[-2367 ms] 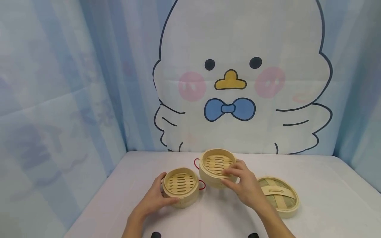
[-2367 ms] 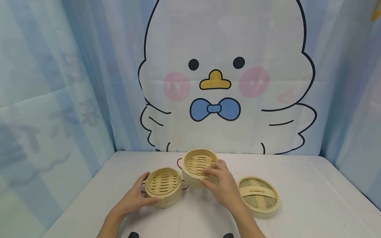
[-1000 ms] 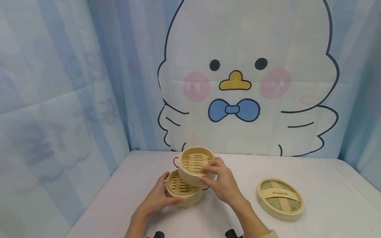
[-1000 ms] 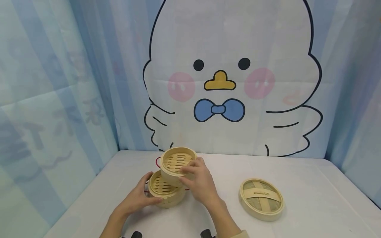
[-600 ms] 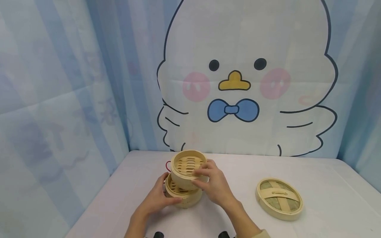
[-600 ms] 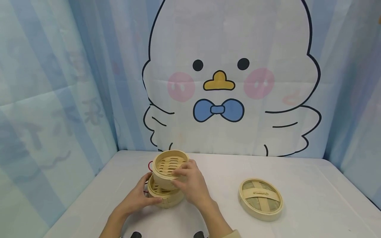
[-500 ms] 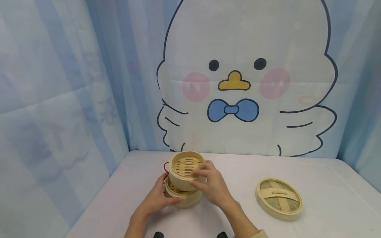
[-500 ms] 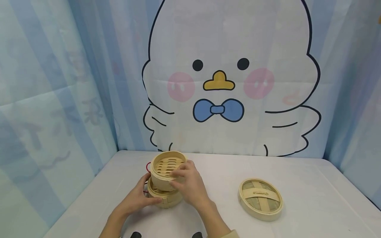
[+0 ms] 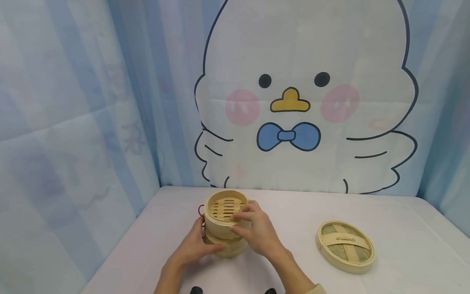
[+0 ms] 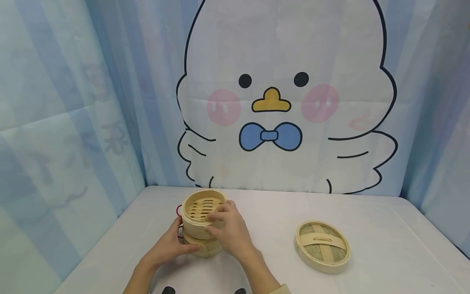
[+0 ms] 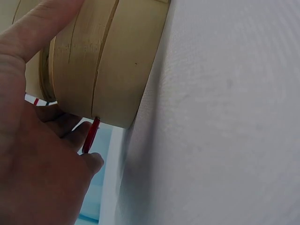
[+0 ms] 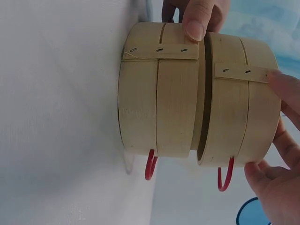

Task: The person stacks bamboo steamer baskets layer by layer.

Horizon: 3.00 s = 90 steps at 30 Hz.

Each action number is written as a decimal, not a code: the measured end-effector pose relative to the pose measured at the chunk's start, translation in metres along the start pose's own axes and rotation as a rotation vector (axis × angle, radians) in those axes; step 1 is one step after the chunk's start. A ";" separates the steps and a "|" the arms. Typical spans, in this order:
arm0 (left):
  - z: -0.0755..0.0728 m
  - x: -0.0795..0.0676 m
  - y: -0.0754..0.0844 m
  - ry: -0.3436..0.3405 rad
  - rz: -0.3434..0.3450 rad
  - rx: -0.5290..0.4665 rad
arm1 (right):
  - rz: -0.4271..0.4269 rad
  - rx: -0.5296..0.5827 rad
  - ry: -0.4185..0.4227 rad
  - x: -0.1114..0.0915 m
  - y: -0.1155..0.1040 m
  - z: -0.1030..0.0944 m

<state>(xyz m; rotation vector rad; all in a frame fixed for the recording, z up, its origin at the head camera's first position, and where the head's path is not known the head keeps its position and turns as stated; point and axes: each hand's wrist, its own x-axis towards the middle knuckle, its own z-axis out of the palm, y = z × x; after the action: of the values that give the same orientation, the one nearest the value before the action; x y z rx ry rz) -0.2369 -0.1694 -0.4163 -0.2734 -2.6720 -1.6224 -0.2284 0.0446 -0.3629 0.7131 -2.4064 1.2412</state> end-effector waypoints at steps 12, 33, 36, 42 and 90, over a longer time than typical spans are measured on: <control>0.001 0.001 0.000 -0.014 0.056 -0.063 | 0.012 -0.007 -0.025 -0.004 -0.001 0.005; 0.001 0.000 -0.003 0.010 0.021 -0.031 | -0.003 -0.054 0.001 -0.008 -0.001 0.011; 0.001 0.000 -0.003 0.008 0.020 -0.035 | -0.006 -0.064 0.000 -0.009 -0.002 0.010; 0.000 0.000 -0.003 0.016 0.000 -0.018 | -0.022 -0.023 0.017 -0.010 -0.004 0.006; -0.010 0.000 0.035 0.160 0.043 0.040 | 0.097 -0.226 0.151 -0.044 0.021 -0.080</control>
<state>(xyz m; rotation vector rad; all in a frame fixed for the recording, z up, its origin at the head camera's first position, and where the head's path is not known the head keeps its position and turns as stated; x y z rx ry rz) -0.2324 -0.1621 -0.3809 -0.1895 -2.5585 -1.5079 -0.1988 0.1333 -0.3540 0.4256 -2.4273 0.9960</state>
